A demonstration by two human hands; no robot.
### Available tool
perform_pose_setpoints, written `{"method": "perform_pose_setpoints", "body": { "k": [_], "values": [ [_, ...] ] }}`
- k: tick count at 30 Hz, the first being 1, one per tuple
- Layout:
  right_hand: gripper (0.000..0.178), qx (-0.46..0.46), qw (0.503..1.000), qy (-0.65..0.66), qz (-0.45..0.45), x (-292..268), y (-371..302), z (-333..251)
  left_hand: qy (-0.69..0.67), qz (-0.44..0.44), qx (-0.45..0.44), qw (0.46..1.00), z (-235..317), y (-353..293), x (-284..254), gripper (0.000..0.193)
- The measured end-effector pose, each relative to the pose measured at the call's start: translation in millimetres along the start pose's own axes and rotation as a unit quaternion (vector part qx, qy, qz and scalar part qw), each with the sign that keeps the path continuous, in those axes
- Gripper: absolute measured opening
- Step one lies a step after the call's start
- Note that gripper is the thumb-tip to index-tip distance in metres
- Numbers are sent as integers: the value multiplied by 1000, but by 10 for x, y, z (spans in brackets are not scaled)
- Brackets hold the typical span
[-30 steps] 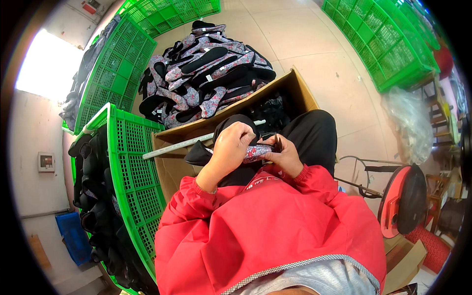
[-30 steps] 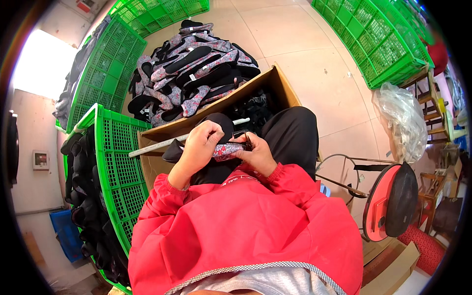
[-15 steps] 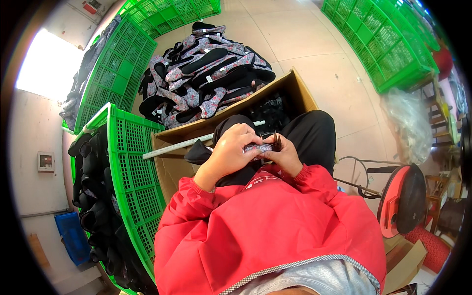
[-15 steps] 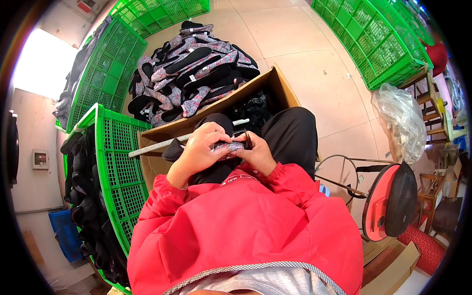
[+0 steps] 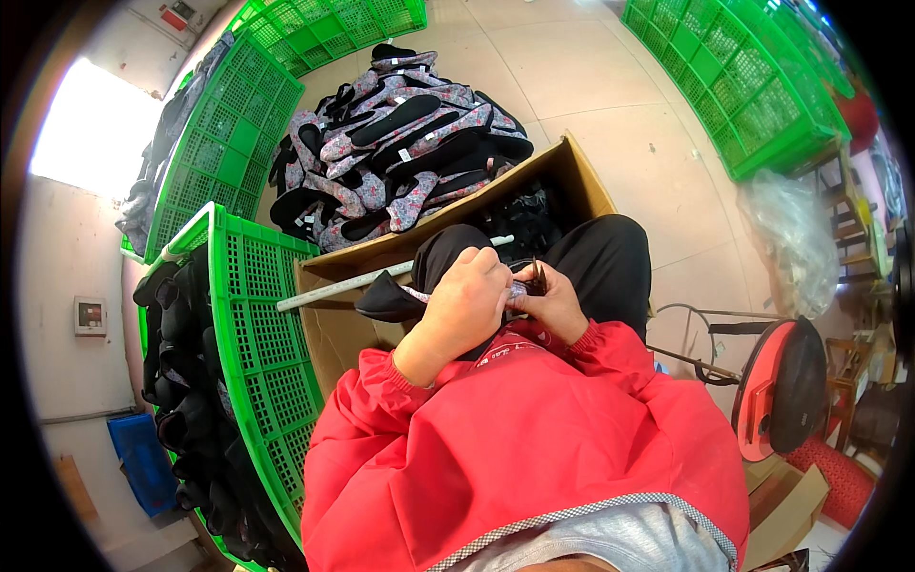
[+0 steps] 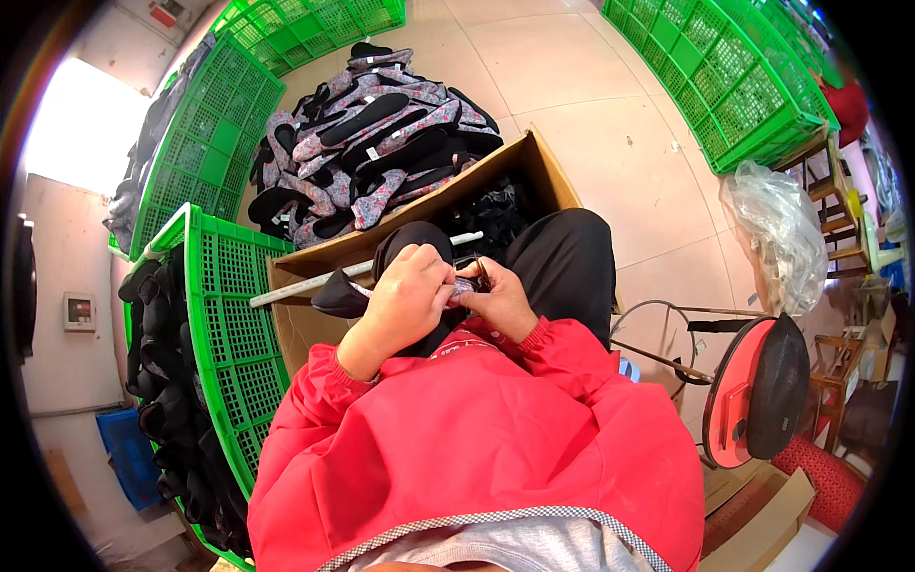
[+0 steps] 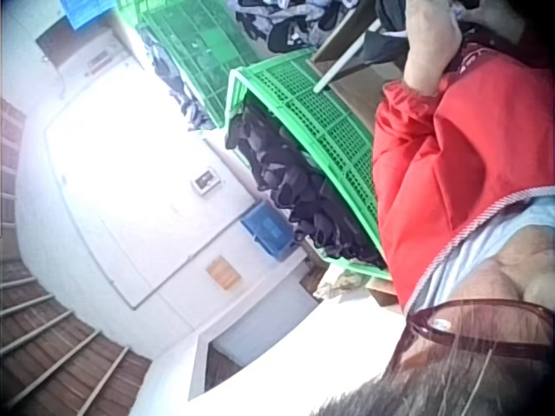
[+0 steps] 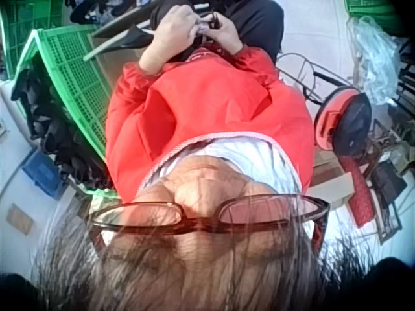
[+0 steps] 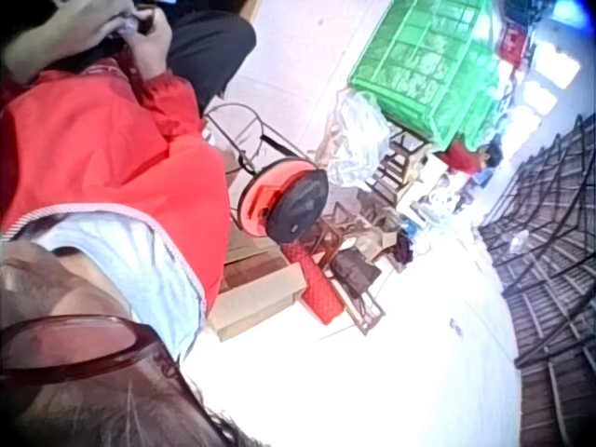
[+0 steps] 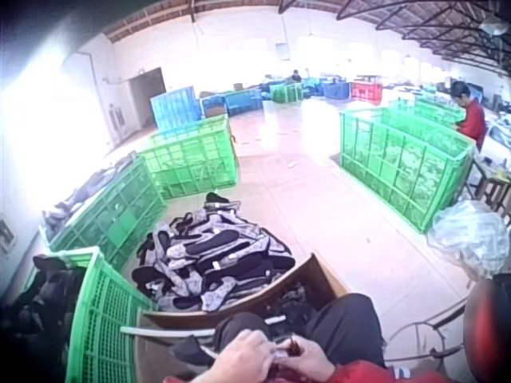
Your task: The person sits on the floor and uses small scissors to trim loose threads and excess fabric from the edges of patterned slippers. They pick up slippers from a cardboard box, trim them, and place the finished items into a green plastic crate.
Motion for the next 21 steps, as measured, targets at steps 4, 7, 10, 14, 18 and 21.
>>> {"method": "perform_pose_setpoints", "body": {
  "k": [4,7,10,14,18,21],
  "values": [
    [28,-14,999,-15,-30,-1,20,23,-71,53,-47,995,-160,-5,-44,7],
    [30,-29,993,-86,-77,-22,29,-60,-113,83,-91,986,-295,-48,-77,8],
    [31,-19,992,-69,-108,-54,22,-186,-143,96,-133,976,-400,-79,-86,10],
    [37,-62,985,-126,-97,-182,50,-288,-165,97,-159,969,-433,-77,-80,10],
    [53,-71,969,-218,-96,-273,70,-353,-170,92,-174,966,-457,-65,-59,10],
    [44,-39,975,-201,-88,-354,121,-279,-190,93,-175,962,-465,-62,-66,10]
  ]
}}
Point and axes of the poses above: each hand's wrist, its own y-axis towards the middle knuckle, its own x-axis out of the palm, z = x × y, the point moved 9 cm from there along y, towards the middle knuckle, and after that the axes turned 14 degrees about -y, right-handed, at the moved point
